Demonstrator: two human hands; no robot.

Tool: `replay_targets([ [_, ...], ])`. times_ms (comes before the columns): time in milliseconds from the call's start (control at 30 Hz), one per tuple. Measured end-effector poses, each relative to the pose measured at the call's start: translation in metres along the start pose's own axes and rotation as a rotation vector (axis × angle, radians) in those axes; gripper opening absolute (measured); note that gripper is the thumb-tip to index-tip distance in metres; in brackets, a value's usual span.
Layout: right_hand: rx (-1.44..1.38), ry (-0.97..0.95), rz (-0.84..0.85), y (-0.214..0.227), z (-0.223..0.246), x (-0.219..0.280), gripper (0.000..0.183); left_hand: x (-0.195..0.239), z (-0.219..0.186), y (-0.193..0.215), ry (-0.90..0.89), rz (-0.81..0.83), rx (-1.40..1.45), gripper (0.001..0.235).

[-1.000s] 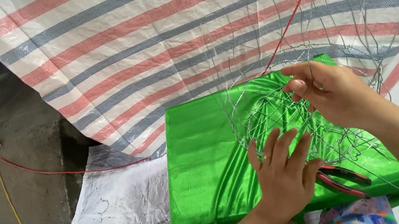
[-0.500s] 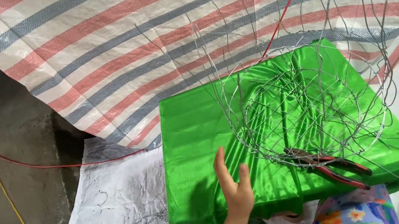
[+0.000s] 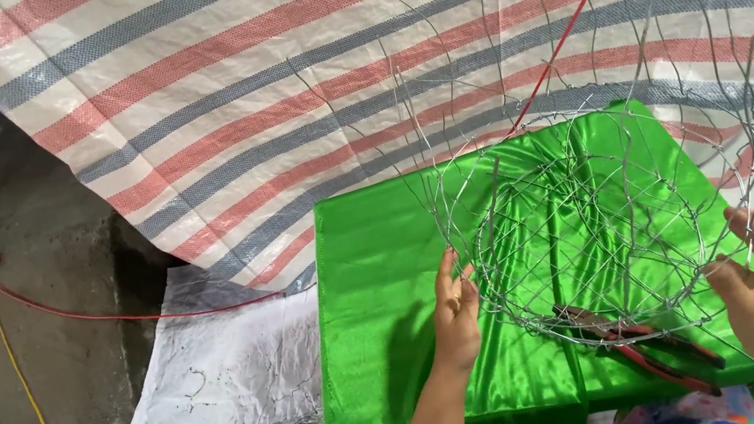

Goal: Tightening and twisting thin metal wires to assemble a wire frame structure using pliers.

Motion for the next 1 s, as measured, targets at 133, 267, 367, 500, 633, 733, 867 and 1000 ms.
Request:
replay_targets([
  [133, -0.189, 0.113, -0.085, -0.01, -0.015, -0.002, 0.033, 0.001, -0.013, -0.007, -0.057, 0.0, -0.081, 0.076],
  [267, -0.284, 0.225, -0.177, -0.013, -0.013, -0.004, 0.026, 0.005, -0.034, -0.004, -0.001, -0.031, -0.088, 0.087],
  [367, -0.337, 0.203, -0.164, -0.02, 0.006, -0.009, 0.028, 0.01, -0.069, 0.002, -0.127, -0.089, -0.133, 0.083],
  [500, -0.408, 0.141, -0.153, -0.041, 0.027, -0.023, 0.035, 0.012, -0.09, 0.021, -0.391, -0.184, -0.228, 0.085],
  [633, -0.703, -0.069, -0.098, -0.065, -0.006, -0.04, 0.026, 0.024, -0.118, 0.031, -0.533, -0.274, -0.405, 0.08],
  [733, -0.799, -0.117, -0.037, -0.08, -0.017, -0.046, 0.038, 0.032, -0.114, 0.035, -0.506, -0.309, -0.481, 0.081],
  [867, -0.851, -0.164, 0.005, -0.086, -0.047, -0.057, 0.022, 0.049, -0.101, 0.033, -0.271, -0.317, -0.568, 0.088],
  [1000, -0.87, -0.28, 0.003, -0.089, -0.057, -0.069, 0.035, 0.074, -0.097, 0.028, -0.418, -0.286, -0.491, 0.088],
])
Point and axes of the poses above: each hand's wrist, its own x-axis away from the middle knuckle, its own y-axis out of the back of the hand, z = x × y, the point moved 5 cm from there along -x, towards the middle knuckle, and after that the axes turned 5 degrees about -x, right-handed, at the moved point
